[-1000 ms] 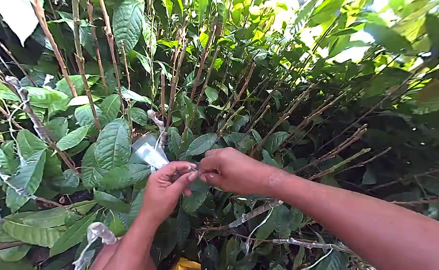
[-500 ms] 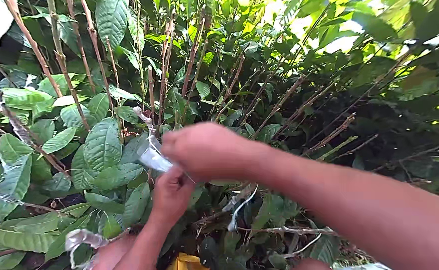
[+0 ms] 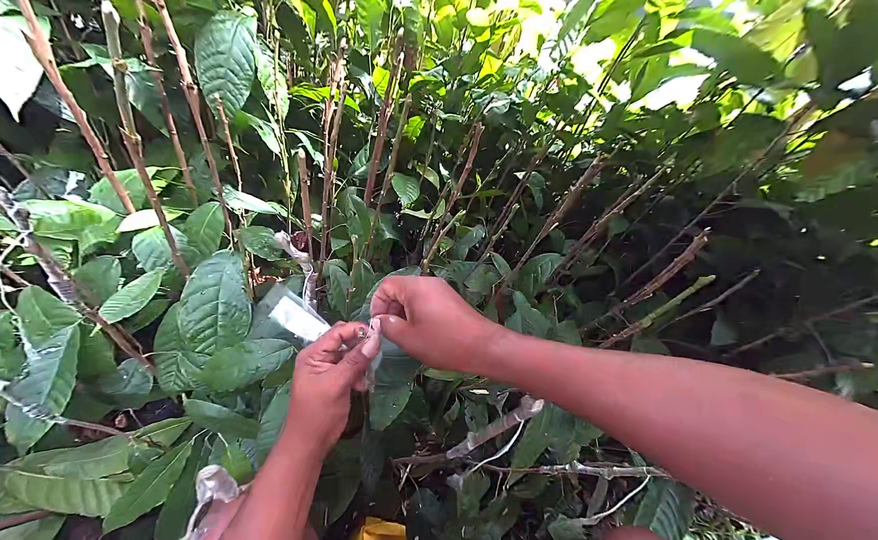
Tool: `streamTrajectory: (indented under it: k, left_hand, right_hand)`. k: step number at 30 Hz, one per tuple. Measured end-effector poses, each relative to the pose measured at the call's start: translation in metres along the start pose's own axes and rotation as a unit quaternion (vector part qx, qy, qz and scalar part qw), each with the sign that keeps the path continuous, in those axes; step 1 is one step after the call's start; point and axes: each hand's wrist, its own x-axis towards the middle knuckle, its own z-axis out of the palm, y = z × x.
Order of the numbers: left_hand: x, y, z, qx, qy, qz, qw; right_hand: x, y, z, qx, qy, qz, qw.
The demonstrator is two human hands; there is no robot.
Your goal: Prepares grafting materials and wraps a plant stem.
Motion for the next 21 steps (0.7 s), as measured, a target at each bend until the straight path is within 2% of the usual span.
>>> streamTrajectory:
  k: [1, 3, 5, 6, 7, 10, 12, 14, 16, 17, 19, 21]
  left_hand:
    - [0.002, 0.001, -0.003, -0.022, -0.002, -0.019, 1.0]
    - [0.002, 0.002, -0.006, -0.05, 0.007, -0.028, 0.998]
    - [0.001, 0.001, -0.007, -0.058, -0.001, -0.024, 0.998]
    - [0.0, 0.002, -0.008, -0.056, -0.012, -0.02, 0.998]
    - [0.0, 0.004, -0.009, -0.047, -0.019, -0.012, 0.999]
    - [0.001, 0.009, -0.01, 0.0, 0.013, 0.005, 1.0]
    - [0.003, 0.012, -0.008, 0.029, 0.041, 0.013, 0.999]
    - [0.004, 0.013, -0.001, 0.065, 0.038, 0.013, 0.997]
    - [0.002, 0.013, 0.007, 0.105, 0.023, 0.013, 0.994]
    - [0.001, 0.015, 0.009, 0.131, 0.019, 0.012, 0.991]
    - [-0.007, 0.029, 0.007, 0.197, 0.002, 0.038, 0.98]
    - [-0.021, 0.064, 0.005, 0.228, -0.031, 0.109, 0.967]
  right_hand:
    - [-0.002, 0.007, 0.004, -0.064, 0.024, -0.093, 0.993]
    - [-0.002, 0.024, 0.01, -0.191, 0.091, -0.312, 0.926]
    - [-0.001, 0.027, 0.009, -0.248, 0.113, -0.41, 0.871]
    - [-0.001, 0.029, 0.006, -0.256, 0.107, -0.414, 0.867]
    - [-0.001, 0.033, 0.003, -0.252, 0.096, -0.39, 0.88]
    - [-0.008, 0.036, -0.006, -0.186, 0.04, -0.214, 0.958]
    - [-0.023, 0.012, -0.006, -0.065, -0.082, -0.097, 0.99]
    - [-0.04, -0.012, 0.003, 0.07, -0.198, -0.109, 0.972]
    - [-0.043, -0.022, -0.003, 0.086, -0.269, -0.138, 0.949]
    - [-0.044, -0.023, -0.011, 0.043, -0.266, -0.154, 0.951]
    - [-0.06, -0.023, -0.027, -0.092, -0.193, -0.19, 0.958]
    - [-0.089, -0.016, -0.038, -0.192, -0.013, -0.258, 0.947]
